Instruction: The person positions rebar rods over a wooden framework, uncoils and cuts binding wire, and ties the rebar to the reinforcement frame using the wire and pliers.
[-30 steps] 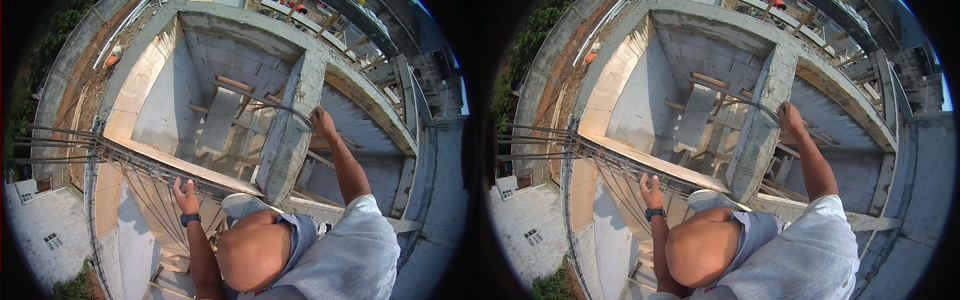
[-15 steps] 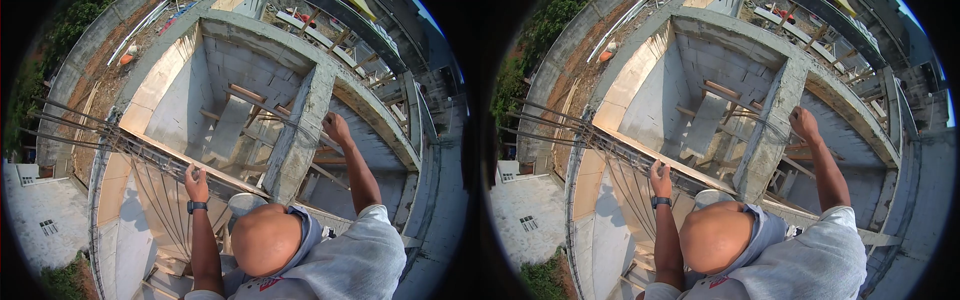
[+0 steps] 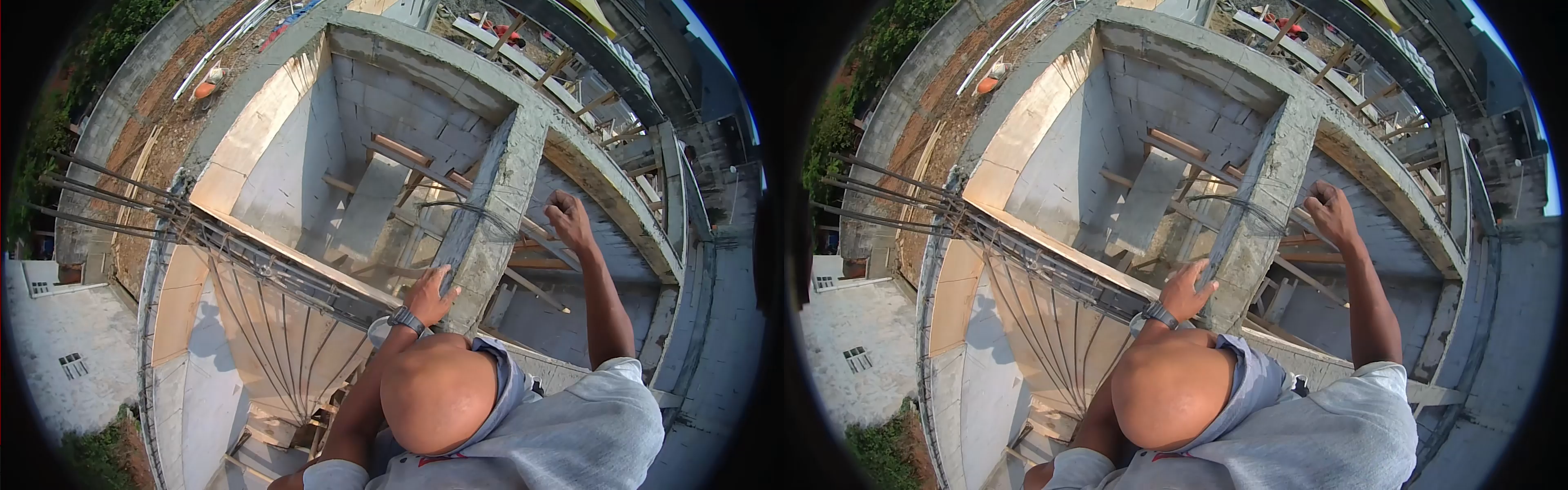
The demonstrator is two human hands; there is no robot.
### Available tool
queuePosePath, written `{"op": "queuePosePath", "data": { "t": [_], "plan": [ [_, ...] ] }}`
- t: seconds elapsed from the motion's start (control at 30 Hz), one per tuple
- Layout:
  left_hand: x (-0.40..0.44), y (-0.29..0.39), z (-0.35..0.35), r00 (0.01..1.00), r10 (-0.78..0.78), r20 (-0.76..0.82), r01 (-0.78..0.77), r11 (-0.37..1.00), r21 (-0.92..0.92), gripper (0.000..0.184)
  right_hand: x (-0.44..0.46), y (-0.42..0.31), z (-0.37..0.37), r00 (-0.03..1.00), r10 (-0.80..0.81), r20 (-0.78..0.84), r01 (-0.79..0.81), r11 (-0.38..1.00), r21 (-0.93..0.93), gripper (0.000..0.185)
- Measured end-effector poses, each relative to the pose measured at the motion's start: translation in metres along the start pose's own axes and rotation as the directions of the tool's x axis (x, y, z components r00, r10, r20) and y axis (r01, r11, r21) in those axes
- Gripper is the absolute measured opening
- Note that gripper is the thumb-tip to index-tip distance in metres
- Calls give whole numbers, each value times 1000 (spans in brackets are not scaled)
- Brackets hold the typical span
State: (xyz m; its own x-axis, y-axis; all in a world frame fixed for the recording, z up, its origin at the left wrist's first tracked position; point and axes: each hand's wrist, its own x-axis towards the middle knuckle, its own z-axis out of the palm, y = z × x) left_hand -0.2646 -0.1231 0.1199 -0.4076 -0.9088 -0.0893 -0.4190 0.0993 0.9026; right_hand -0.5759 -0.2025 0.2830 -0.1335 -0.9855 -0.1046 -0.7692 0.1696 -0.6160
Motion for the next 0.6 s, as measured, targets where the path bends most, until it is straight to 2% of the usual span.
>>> {"op": "queuePosePath", "data": {
  "t": [0.03, 0.1, 0.13, 0.23, 0.27, 0.37, 0.4, 0.5, 0.6],
  "plan": [
    [6, -5, 12, 1000, 14, 18, -13, 1000, -20, 55, 10, 1, -9, 999, -13, -34, 16, 997, 72, 22],
    [5, -5, 20, 998, 19, 55, -15, 998, -61, 57, 28, -2, -23, 995, -52, -89, 56, 997, 47, 21],
    [5, -2, 18, 994, -45, 100, 64, 979, -195, 58, 16, 1, -25, 993, -39, -107, 43, 998, 37, 21],
    [7, 3, 0, 982, -146, 120, 165, 972, -170, 58, 19, 2, -35, 999, -46, 4, 46, 984, -173, 20],
    [6, 2, -4, 984, -147, 104, 163, 972, -170, 59, 19, 0, -37, 998, -58, -39, 54, 992, -115, 19],
    [5, -5, -7, 982, -168, 84, 181, 966, -186, 60, 20, -21, -42, 996, -78, -48, 64, 969, -239, 18],
    [6, -4, -8, 979, -179, 98, 194, 964, -180, 59, 24, -19, -43, 1000, -27, -14, 22, 963, -270, 16],
    [1, -6, -5, 977, -187, 103, 201, 969, -142, 59, 28, -19, -52, 993, -35, -114, 4, 965, -263, 19],
    [1, -4, 8, 987, -128, 93, 139, 983, -119, 60, 26, -11, -31, 993, -118, 14, 119, 987, -112, 24]
  ]
}}
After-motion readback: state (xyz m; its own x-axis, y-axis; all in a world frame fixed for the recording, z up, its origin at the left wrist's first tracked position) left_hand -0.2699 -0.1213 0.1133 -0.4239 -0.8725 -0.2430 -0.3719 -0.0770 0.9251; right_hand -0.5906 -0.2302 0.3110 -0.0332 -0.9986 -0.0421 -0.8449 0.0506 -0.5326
